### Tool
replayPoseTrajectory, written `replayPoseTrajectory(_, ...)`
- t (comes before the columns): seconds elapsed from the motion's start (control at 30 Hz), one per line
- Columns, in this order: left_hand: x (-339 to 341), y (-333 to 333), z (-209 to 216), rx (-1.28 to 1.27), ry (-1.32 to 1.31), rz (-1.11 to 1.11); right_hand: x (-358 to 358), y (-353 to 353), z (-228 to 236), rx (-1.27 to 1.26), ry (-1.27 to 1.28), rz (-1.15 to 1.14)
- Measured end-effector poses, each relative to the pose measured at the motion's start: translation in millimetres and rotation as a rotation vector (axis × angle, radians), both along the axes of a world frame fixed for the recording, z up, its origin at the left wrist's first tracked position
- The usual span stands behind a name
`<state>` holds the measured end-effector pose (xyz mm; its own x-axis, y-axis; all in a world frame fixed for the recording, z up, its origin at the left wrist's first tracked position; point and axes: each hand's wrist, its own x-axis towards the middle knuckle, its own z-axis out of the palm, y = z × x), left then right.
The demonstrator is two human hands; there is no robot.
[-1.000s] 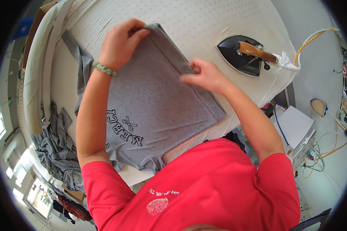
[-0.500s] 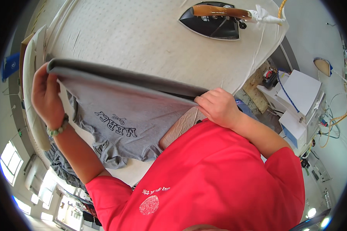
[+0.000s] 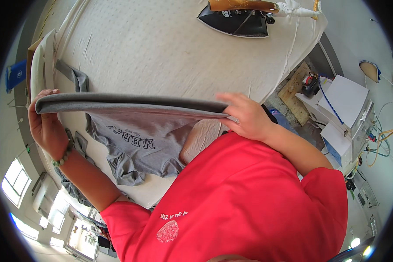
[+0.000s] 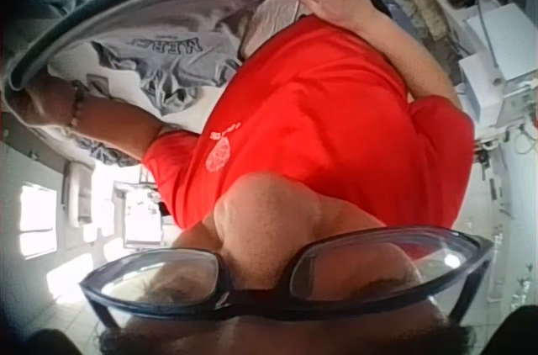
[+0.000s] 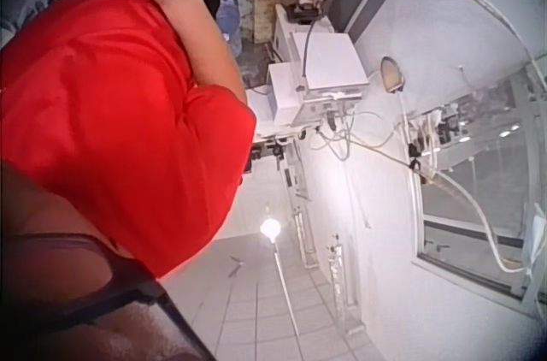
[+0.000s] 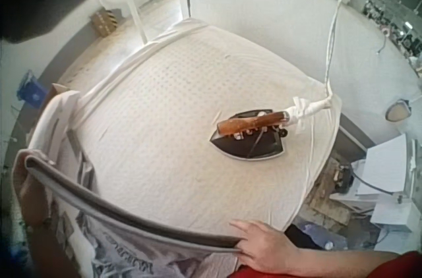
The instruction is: Ironing and folding a grey t-shirt on a table.
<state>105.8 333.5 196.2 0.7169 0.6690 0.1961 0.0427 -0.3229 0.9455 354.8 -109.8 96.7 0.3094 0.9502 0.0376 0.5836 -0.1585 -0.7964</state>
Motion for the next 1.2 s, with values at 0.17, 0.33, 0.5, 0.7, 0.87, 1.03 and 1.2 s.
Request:
replayPoseTrajectory(0.17,23,24,-16,-0.106,0.022,0.069,3,-11,6,0.012,0.111,0.046)
replayPoseTrajectory(0.33,100,53,-84,-0.196,0.154,-0.030,16,-15,9,-0.280,0.283,-0.144)
replayPoseTrajectory(0.5,155,50,-145,-0.249,0.432,0.035,29,-5,-5,-0.608,0.505,-0.287)
replayPoseTrajectory(0.7,150,53,-123,-0.288,0.571,-0.132,36,-1,-17,-0.702,0.635,-0.260)
replayPoseTrajectory(0.87,106,59,-56,-0.306,0.707,-0.368,32,0,-15,-0.646,0.621,-0.268)
replayPoseTrajectory(1.03,66,45,-4,-0.392,0.711,-0.411,29,1,-9,-0.630,0.525,-0.241)
replayPoseTrajectory(1.2,15,51,44,-0.125,0.564,-0.370,23,7,6,-0.502,0.484,-0.217)
